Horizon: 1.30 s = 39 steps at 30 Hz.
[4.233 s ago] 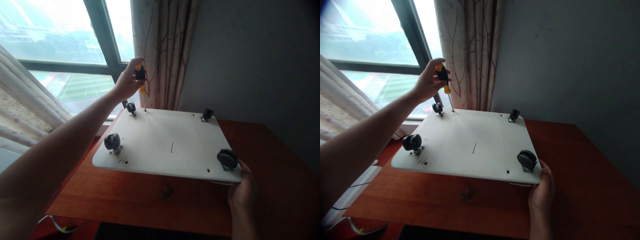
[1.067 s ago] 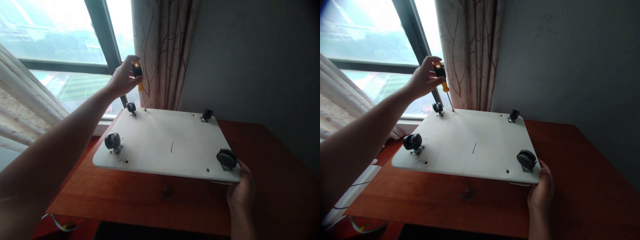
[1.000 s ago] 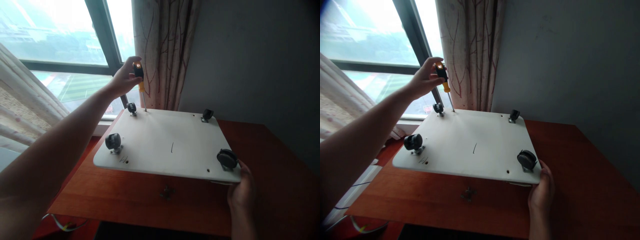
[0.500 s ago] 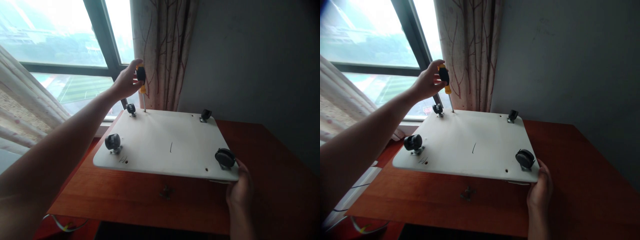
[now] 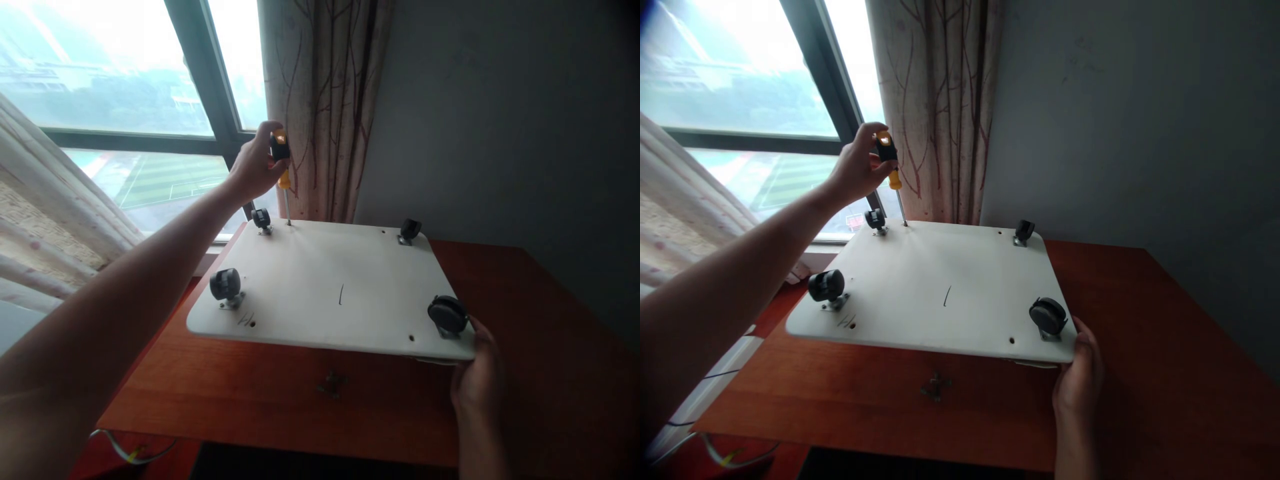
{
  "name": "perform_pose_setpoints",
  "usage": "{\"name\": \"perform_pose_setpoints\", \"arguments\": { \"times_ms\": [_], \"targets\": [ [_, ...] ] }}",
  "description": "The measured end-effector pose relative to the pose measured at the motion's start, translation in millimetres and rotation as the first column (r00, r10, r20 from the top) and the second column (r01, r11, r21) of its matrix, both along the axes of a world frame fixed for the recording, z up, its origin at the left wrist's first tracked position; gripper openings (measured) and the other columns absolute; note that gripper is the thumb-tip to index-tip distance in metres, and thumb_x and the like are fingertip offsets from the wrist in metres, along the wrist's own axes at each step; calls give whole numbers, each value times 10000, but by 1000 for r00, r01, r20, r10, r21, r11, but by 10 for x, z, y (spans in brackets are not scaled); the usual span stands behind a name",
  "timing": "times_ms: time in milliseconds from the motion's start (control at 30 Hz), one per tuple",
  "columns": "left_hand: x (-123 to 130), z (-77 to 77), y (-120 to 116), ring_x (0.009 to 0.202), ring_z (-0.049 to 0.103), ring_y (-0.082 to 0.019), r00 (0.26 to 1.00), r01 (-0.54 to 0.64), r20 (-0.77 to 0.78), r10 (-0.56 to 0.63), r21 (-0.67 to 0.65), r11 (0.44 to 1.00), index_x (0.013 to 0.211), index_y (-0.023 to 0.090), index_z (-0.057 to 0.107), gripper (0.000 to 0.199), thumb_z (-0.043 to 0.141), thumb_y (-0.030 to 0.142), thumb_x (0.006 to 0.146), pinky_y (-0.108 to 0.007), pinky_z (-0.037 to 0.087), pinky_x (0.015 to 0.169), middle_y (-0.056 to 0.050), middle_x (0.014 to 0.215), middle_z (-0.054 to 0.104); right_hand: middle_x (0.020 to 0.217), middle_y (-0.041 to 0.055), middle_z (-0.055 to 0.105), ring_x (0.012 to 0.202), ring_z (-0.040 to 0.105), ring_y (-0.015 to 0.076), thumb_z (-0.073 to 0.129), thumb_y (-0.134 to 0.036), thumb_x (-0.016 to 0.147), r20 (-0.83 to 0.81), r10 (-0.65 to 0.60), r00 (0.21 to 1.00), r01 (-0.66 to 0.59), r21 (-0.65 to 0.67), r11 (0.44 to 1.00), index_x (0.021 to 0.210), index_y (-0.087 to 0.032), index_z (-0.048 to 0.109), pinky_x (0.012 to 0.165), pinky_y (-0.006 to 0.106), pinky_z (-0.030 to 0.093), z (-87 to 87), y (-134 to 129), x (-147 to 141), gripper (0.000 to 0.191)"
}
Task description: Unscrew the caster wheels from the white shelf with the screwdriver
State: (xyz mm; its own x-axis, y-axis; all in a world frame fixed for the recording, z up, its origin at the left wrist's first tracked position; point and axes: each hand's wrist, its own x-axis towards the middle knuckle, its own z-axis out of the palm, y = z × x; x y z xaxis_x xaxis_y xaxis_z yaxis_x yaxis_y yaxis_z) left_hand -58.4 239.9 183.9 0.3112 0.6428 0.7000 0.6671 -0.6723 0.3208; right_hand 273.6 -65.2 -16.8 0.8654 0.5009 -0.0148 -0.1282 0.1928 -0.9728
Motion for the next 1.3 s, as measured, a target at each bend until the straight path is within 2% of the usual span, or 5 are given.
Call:
{"name": "perform_pose_setpoints", "arguments": {
  "times_ms": [133, 367, 733, 1000, 1300],
  "targets": [
    [-25, -25, -21, 620, 567, -108, 994, -105, -24, 107, 71, 992, 1332, 253, 500, 646, 741, 336, 738, -289, 520, 658, -47, 1031, 674, 1038, 57, 680, 993, 620, 234, 592, -413, 796, -6, -2, 1000, 2, -1, 1000, 1091, -149, 672, 831, 356, 474, 9, 7, 2, 404],
    [-93, -34, -5, 692, 620, -134, 998, 64, -9, -65, -84, 994, 1410, 288, 374, 730, 689, 246, 752, -315, 558, 695, -35, 988, 704, 1042, 42, 678, 990, 610, 218, 620, -413, 783, -42, -14, 999, 14, 0, 1000, 1090, -159, 682, 837, 335, 459, 26, 6, -10, 404],
    [-66, 164, -286, 630, 575, -104, 979, -137, 158, 128, 48, 989, 1246, 295, 461, 584, 766, 363, 753, -266, 527, 594, 14, 902, 660, 1078, 40, 666, 1004, 596, 208, 606, -405, 808, -38, 0, 999, -1, -23, 1000, 1102, -168, 676, 829, 316, 445, 50, -17, -31, 384],
    [-153, 313, -833, 757, 656, -116, 944, 167, 314, -104, -182, 969, 1224, 99, 499, 651, 839, 309, 710, -228, 567, 608, 10, 928, 611, 1078, 61, 664, 971, 612, 231, 562, -468, 842, 101, 41, 994, -35, -59, 998, 1124, -159, 665, 802, 335, 467, -73, -33, 51, 431],
    [-172, -539, -2260, 787, 688, -171, 645, 452, 754, -125, -245, 857, 1097, 205, 470, 477, 794, 129, 756, -285, 596, 700, -33, 844, 696, 1015, 91, 657, 833, 597, 202, 500, -521, 909, 580, -32, 814, 163, -176, 971, 1237, -157, 622, 736, 344, 473, 264, -210, 311, 505]
  ]
}}
